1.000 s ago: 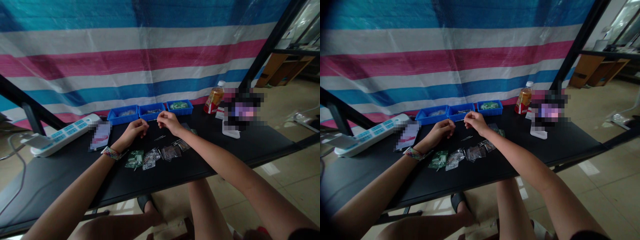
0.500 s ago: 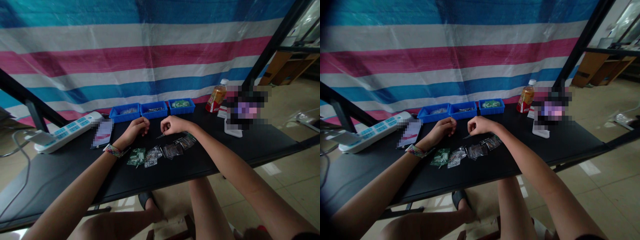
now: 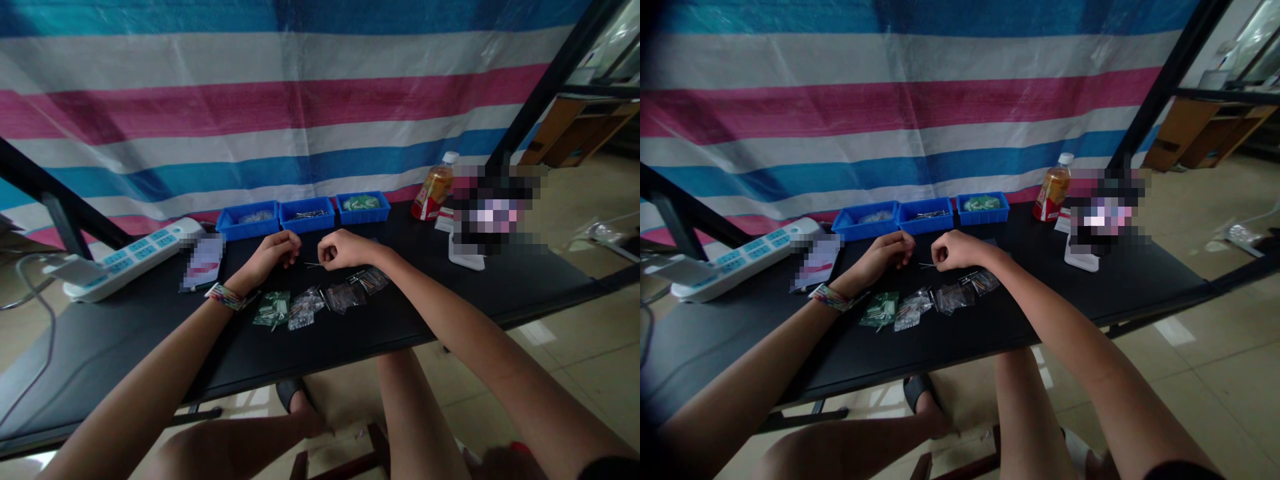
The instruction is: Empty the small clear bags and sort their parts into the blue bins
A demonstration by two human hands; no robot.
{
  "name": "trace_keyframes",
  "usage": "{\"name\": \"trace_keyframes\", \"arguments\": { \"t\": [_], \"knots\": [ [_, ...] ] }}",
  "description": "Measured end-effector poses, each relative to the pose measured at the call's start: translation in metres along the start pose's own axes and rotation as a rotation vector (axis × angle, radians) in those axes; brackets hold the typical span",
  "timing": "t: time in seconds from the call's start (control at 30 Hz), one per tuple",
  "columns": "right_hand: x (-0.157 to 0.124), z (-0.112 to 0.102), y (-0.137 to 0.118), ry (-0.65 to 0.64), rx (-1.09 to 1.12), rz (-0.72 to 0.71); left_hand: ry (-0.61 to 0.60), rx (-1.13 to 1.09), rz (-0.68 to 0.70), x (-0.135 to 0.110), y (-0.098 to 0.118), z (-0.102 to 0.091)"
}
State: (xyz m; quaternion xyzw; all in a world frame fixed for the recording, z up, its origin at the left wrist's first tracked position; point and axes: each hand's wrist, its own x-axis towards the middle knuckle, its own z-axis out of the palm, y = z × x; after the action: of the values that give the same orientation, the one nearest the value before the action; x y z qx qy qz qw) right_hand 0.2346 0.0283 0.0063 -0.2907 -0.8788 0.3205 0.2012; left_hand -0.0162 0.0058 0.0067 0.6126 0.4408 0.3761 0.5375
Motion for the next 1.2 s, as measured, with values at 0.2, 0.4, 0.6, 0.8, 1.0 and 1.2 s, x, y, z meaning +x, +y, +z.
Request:
{"name": "trace_keyframes", "arguments": {
  "t": [0.2, 0.4, 0.6, 0.8, 1.0, 1.2],
  "knots": [
    [0.005, 0.003, -0.005, 0.108, 0.222, 0.037, -0.030, 0.083, 0.017, 0.002, -0.001, 0.000],
    [0.010, 0.012, -0.008, 0.293, 0.368, -0.009, -0.024, 0.130, -0.006, 0.003, -0.002, 0.000],
    [0.012, 0.017, -0.008, 0.389, 0.387, 0.025, -0.014, 0.051, -0.037, 0.000, 0.002, 0.000],
    [0.014, 0.021, -0.008, 0.405, 0.596, 0.110, 0.001, -0.018, 0.015, -0.001, 0.003, 0.001],
    [0.016, 0.023, -0.004, 0.377, 0.704, 0.164, 0.021, -0.050, 0.079, -0.001, 0.000, 0.001],
    [0.019, 0.027, -0.004, 0.484, 0.720, 0.071, 0.006, -0.037, 0.057, 0.000, 0.001, 0.001]
  ]
}}
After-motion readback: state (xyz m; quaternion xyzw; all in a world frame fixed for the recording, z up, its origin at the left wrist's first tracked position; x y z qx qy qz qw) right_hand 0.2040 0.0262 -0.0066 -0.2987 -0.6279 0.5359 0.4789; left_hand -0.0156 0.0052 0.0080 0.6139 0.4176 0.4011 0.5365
